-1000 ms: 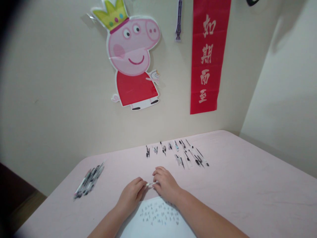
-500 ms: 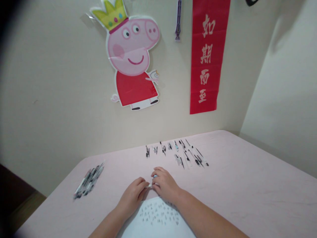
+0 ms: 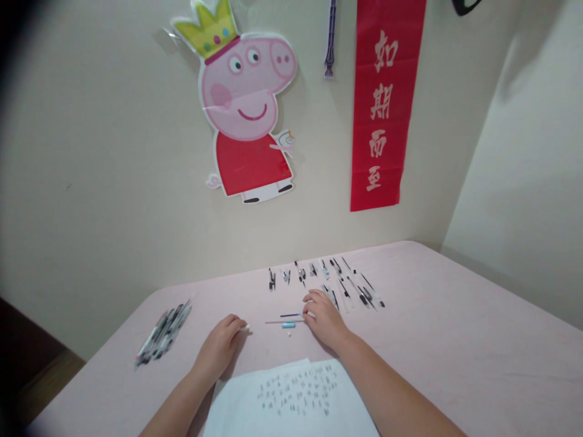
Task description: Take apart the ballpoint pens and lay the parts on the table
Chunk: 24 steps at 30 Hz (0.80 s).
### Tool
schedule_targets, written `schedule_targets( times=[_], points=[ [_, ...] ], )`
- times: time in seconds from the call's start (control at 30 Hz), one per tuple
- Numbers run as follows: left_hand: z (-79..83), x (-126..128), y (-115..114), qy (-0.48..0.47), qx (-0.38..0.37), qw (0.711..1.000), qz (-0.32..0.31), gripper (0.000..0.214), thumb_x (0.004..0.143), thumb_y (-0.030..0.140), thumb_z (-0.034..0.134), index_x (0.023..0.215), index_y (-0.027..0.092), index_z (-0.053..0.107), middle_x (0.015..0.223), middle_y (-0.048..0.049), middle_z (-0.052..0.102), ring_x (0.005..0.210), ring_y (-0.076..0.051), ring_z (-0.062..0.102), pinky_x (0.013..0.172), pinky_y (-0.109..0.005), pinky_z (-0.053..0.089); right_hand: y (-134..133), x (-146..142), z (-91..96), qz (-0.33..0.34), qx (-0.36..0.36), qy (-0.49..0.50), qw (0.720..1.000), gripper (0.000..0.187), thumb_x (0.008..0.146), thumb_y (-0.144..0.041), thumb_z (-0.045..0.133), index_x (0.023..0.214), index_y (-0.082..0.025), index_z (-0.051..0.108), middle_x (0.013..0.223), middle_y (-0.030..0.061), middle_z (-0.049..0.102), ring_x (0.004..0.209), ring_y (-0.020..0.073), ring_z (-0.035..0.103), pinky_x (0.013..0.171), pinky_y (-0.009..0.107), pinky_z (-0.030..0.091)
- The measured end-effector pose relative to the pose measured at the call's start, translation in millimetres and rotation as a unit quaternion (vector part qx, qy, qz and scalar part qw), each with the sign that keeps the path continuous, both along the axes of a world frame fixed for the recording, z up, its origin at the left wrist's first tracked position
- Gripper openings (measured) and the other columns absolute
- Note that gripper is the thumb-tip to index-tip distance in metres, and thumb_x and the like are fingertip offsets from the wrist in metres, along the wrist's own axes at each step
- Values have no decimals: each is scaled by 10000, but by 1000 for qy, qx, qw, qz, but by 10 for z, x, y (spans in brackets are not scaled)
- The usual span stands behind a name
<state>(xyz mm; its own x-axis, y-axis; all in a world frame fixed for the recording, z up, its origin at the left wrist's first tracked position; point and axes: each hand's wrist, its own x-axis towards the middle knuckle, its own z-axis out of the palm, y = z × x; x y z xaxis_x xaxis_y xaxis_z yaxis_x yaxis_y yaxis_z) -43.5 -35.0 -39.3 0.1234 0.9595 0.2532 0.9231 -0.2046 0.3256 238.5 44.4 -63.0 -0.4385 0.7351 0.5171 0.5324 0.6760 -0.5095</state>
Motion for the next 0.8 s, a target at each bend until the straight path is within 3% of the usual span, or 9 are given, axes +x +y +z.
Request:
schedule_targets(
  times=[0.1,0.27,0.43,0.53,0.63,0.8],
  points=[
    [52,48,-13,-8,-2,1000,-8,341,793,10,397,946,185,647,970,-63,613,929,-172,572,825,-283,425,28,17,-39,-13,-3,1,1000,123,761,-87,595,739,-186,666,1009,79,627,1148,255,460,983,475,368],
    [125,390,-68,-1,-26,996,-89,414,741,-17,397,971,207,660,938,-59,604,850,-161,578,738,-260,433,-23,-28,-14,-5,-7,-22,1000,137,736,-73,605,700,-191,664,979,68,627,1103,250,481,959,450,381],
    [66,760,-40,32,-51,979,-194,191,823,151,524,893,222,687,908,-54,623,798,-161,588,694,-250,429,-75,-53,30,2,-16,-52,998,149,772,-93,599,837,-187,695,935,62,631,944,210,530,857,365,426],
    [59,877,6,60,-50,972,-220,153,842,199,546,893,227,687,888,-52,635,838,-180,587,738,-273,431,-91,-78,24,16,-23,-86,996,211,815,-106,566,951,-193,703,941,63,640,939,202,533,844,338,422],
    [113,910,4,95,-36,976,-191,188,844,150,513,923,228,665,944,-58,631,911,-201,570,784,-298,421,-107,-120,16,24,-20,-118,993,232,854,-123,529,989,-193,705,912,63,644,916,197,539,821,318,418],
    [144,891,-119,78,-95,992,-17,290,833,244,538,1116,192,569,991,-88,631,885,-235,601,732,-315,419,-147,-181,23,16,-4,-162,987,257,871,-121,487,941,-196,723,832,60,634,852,192,548,751,298,403]
  ],
)
